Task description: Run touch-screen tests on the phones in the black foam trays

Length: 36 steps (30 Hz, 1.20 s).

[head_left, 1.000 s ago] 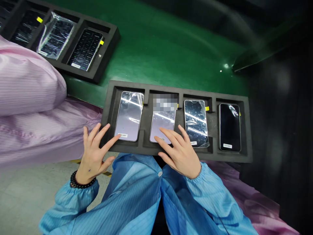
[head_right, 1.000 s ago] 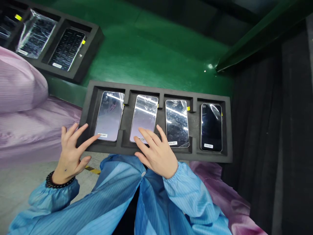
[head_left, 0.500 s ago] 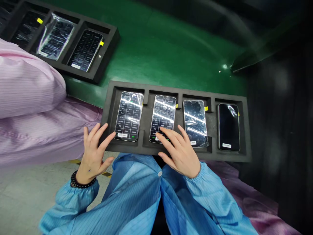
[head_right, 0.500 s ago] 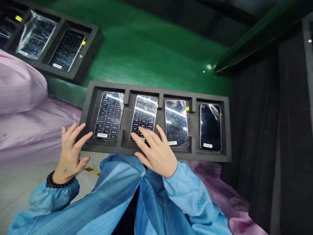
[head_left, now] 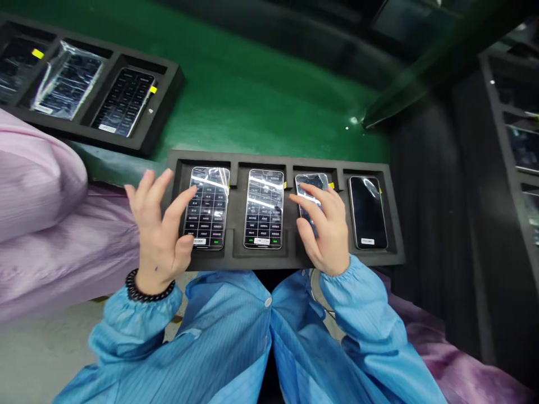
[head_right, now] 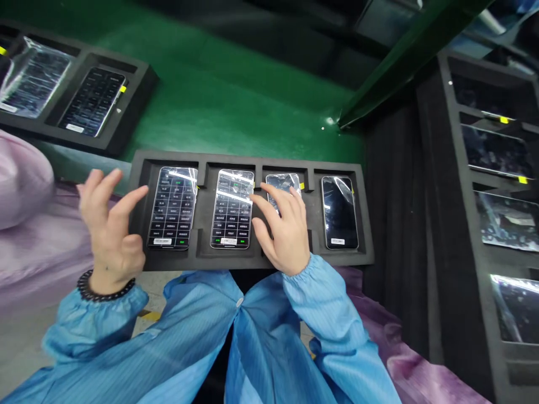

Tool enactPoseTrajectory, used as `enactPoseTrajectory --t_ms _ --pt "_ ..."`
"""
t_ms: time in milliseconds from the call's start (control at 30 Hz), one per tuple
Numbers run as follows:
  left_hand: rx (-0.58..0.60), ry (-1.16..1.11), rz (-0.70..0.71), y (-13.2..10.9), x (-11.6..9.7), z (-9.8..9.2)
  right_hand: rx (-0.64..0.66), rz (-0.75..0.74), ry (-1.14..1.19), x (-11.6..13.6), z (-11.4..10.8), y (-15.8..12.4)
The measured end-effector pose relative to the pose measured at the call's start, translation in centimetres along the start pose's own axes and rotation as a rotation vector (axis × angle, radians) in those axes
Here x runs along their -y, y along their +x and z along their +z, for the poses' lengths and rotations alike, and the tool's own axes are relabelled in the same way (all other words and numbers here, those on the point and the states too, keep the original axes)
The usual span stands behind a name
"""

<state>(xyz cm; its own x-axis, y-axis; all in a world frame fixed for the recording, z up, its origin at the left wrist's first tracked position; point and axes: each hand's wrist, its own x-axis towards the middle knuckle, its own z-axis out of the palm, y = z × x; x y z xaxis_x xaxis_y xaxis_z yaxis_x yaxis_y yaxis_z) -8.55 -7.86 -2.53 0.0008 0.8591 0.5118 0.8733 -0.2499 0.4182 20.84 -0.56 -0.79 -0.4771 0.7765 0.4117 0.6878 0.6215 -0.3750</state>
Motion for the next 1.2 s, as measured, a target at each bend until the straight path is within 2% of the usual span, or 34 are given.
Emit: enactPoseTrajectory --t_ms 133,300,533,767,933,1200 --pt "0.083 -0.036 -0.074 -0.6 0.6 1.8 -0.025 -0.026 -0.038 -0.2 1.4 -0.7" --pt "0.064 -0.023 -0.088 -2.0 1.5 2.9 -0.021 -0.048 -0.100 0.2 1.6 -1.2" --pt "0.050 -0.090 -0.104 -1.4 1.2 2.3 -0.050 -0.064 -0.097 0.1 1.3 -0.9" --pt "0.071 -0.041 -0.096 -1.2 1.2 2.4 0.059 -0.051 -0.160 -0.1 1.5 -0.6" --pt "0.171 0.044 -0.091 -1.3 1.1 2.1 0.104 -0.040 -0.169 0.0 1.6 -0.6" --pt "0.213 0.064 -0.042 -1.3 1.2 2.2 0.179 -0.026 -0.174 0.0 1.9 -0.5"
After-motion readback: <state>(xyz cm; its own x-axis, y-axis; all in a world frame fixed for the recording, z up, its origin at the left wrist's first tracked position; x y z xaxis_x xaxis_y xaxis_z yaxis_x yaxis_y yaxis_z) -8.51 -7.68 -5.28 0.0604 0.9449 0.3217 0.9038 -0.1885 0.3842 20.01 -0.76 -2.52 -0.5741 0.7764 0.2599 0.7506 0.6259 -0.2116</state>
